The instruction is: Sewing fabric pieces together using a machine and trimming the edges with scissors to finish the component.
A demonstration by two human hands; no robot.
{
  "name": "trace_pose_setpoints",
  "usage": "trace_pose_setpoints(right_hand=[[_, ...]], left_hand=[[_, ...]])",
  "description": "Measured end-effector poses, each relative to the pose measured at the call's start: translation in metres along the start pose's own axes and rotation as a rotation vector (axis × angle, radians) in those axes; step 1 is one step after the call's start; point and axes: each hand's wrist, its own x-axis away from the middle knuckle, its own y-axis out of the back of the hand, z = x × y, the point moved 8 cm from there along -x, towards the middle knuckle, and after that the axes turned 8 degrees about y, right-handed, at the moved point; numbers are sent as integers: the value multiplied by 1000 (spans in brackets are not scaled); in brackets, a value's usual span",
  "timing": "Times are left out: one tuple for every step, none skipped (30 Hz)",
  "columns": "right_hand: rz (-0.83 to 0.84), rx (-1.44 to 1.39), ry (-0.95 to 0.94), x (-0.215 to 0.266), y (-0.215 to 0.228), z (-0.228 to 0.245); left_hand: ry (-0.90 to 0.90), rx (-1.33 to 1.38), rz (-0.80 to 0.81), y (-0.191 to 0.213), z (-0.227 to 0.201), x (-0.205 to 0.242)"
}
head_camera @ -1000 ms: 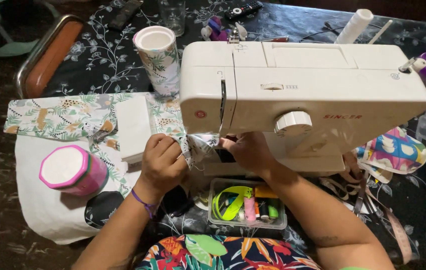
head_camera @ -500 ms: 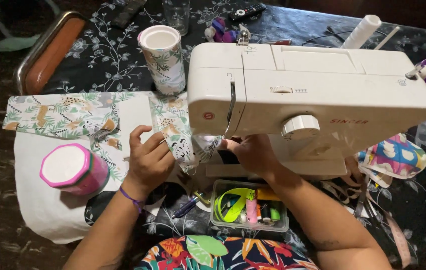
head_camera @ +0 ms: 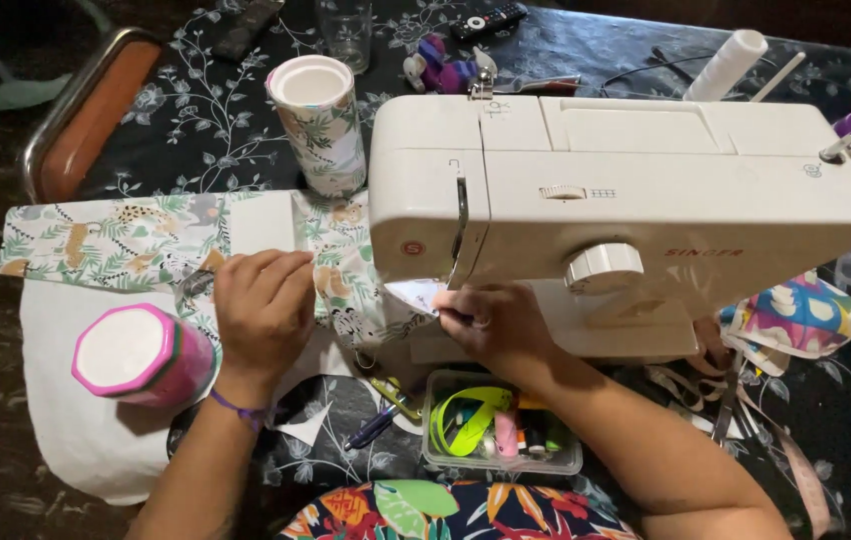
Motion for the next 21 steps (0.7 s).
trace_pose_setpoints(right_hand=[[-3,1,-6,1,-2,-1],[-29,80,84,2,-2,5],[-54,158,172,4,-2,11],[-56,160,163,7,-2,7],[-44,173,247,10,-3,10],[-30,186,331,15,-5,14],[-28,188,327,12,-5,19],[-27,263,328,10,-6,26],[-26,338,330,7,-7,33],[-24,339,328,9,-5,28],[-26,255,320,9,-3,23],[-28,171,312,10,-1,17],[-28,173,311,10,-1,17],[-34,169,317,9,0,18],[-41,164,324,8,0,18],[-41,166,323,9,-1,15],[-13,160,292,11,-5,10],[16,154,260,12,-9,5],[19,154,260,13,-10,3],[36,172,257,14,-12,2],[52,190,254,15,-14,0]], left_hand=[[-4,5,2,11,-9,-4],[-14,67,-64,27,-17,-8],[-23,132,-128,44,-25,-11],[-26,139,-123,50,-37,-19],[-183,230,-29,52,-62,-25],[-338,322,67,55,-86,-27],[-338,327,68,56,-94,-36],[-334,312,177,48,-103,-43],[-330,296,284,40,-112,-50],[-329,299,284,33,-111,-44],[-293,231,317,20,-106,-38],[-257,163,351,7,-102,-33],[-258,165,350,2,-102,-30],[-191,178,362,-4,-98,-29],[-124,190,374,-11,-94,-28],[-124,191,373,-15,-91,-24],[-121,215,390,-18,-89,-19],[-118,239,407,-22,-87,-13],[-115,241,408,-21,-85,-16],[-109,261,416,-20,-84,-18],[-103,283,425,-19,-82,-21]])
